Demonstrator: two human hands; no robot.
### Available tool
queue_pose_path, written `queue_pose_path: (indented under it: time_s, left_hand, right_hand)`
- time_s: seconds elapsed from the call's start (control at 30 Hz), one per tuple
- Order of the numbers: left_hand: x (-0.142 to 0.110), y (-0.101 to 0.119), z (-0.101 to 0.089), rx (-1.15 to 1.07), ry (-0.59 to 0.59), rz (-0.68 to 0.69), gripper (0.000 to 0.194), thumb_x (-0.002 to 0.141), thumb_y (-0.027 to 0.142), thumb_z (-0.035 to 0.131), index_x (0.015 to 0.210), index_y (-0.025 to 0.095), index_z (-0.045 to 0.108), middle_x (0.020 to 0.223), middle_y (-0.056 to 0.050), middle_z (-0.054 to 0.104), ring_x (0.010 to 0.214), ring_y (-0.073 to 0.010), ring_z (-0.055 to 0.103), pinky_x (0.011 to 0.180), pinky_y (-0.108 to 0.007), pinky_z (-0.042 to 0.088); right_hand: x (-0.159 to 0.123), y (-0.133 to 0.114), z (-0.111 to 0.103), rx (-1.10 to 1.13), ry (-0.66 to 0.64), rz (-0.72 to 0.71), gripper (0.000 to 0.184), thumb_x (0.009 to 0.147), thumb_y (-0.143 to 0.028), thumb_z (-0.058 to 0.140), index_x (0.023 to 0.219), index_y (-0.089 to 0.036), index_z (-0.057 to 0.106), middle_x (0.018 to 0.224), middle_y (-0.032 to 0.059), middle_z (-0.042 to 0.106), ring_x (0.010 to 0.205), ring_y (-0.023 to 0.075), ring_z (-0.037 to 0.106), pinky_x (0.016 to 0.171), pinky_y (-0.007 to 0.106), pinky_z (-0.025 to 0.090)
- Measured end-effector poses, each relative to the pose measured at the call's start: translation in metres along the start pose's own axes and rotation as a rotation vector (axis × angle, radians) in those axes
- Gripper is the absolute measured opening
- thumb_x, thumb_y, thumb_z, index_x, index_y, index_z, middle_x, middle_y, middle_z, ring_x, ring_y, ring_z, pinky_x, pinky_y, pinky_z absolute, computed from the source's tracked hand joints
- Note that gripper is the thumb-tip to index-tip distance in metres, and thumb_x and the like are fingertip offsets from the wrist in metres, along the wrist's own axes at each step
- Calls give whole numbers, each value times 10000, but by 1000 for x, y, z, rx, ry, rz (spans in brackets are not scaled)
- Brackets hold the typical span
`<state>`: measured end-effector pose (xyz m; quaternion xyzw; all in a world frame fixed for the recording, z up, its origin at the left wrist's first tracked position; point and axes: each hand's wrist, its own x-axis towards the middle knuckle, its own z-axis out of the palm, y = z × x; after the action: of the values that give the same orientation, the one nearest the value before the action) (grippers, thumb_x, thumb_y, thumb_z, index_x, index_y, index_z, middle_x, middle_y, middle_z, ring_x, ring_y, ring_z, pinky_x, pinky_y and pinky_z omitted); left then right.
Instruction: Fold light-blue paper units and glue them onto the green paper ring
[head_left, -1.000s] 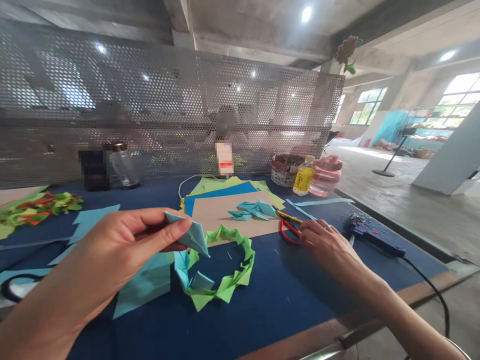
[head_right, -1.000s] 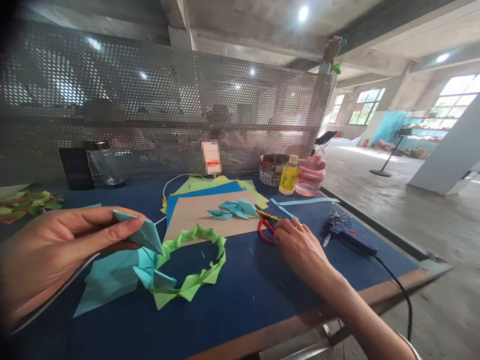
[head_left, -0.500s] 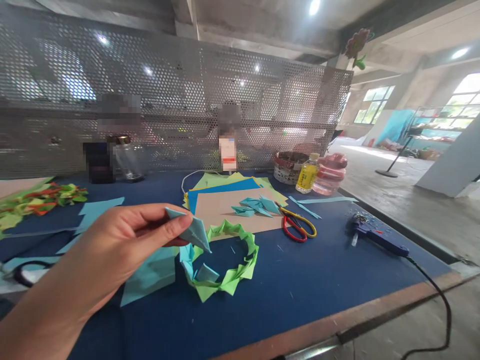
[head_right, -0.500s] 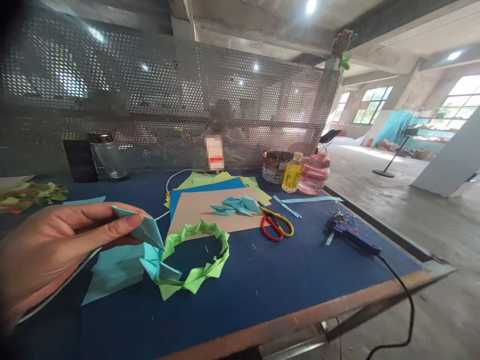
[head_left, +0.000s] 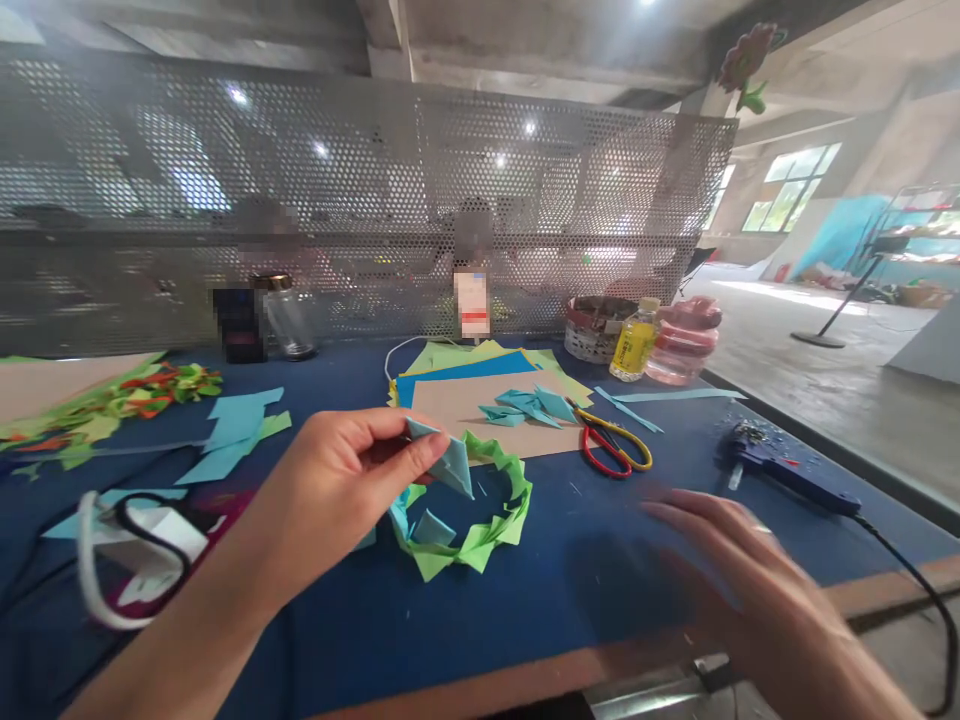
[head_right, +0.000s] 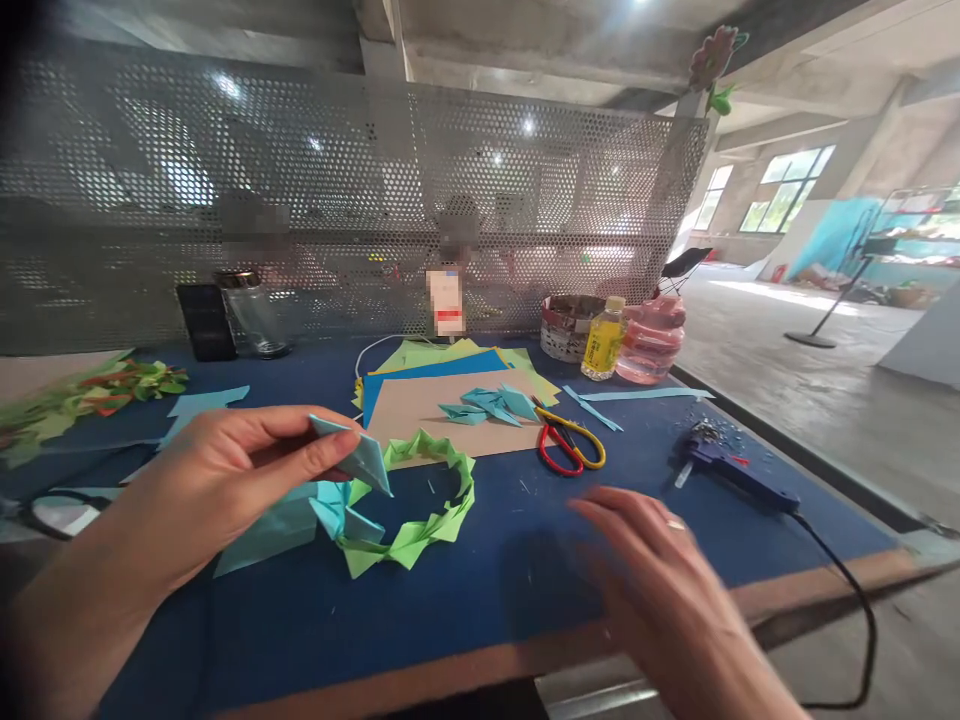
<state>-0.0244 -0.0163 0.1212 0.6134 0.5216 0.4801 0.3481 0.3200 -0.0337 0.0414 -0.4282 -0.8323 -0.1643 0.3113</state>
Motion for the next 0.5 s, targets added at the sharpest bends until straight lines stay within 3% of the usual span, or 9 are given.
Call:
queue_pose_path:
  time_s: [0.07,0.2,0.3,0.43,0.5]
  left_hand:
    - [-3,-1,1,62,9,2,119,803,367,724,855,291,799,750,72,775,680,-81,682,631,-102,515]
    - [-9,-5,2,114,15,-1,155,825,401,704,879,287,794,795,53,781,725,-114,695,656,-138,534]
    - [-12,-6,2,109,43,-6,174,836,401,679,905,286,790,820,46,782,721,-125,695,642,-154,545]
    - [-13,-6,1,187,45,70,149,860,376,648,898,320,781,851,65,779,687,-116,690,586,-140,538]
    - [-16,-4,0,231,44,132,127,862,366,650,891,343,772,801,84,765,660,-105,688,563,-120,532]
  right_hand:
    - [37,-33,26,111,-63,-119,264,976,-293,520,1220,-225,595,1155,78,671,1050,211,642,868,354,533]
    - [78,-78,58,274,-229,-143,427,882,-233,689,1285,-230,547,1231,54,654,1179,226,572,993,413,454]
    - [77,-88,70,335,-275,-112,447,847,-260,747,1251,-260,556,1166,22,680,1208,234,546,1058,454,353]
    - [65,-93,84,382,-236,-80,58,916,-212,649,940,-259,625,930,-26,693,1115,198,584,1094,452,243]
    - [60,-97,87,413,-196,-94,154,951,-176,559,824,-248,605,852,-42,680,1060,165,595,1108,421,212]
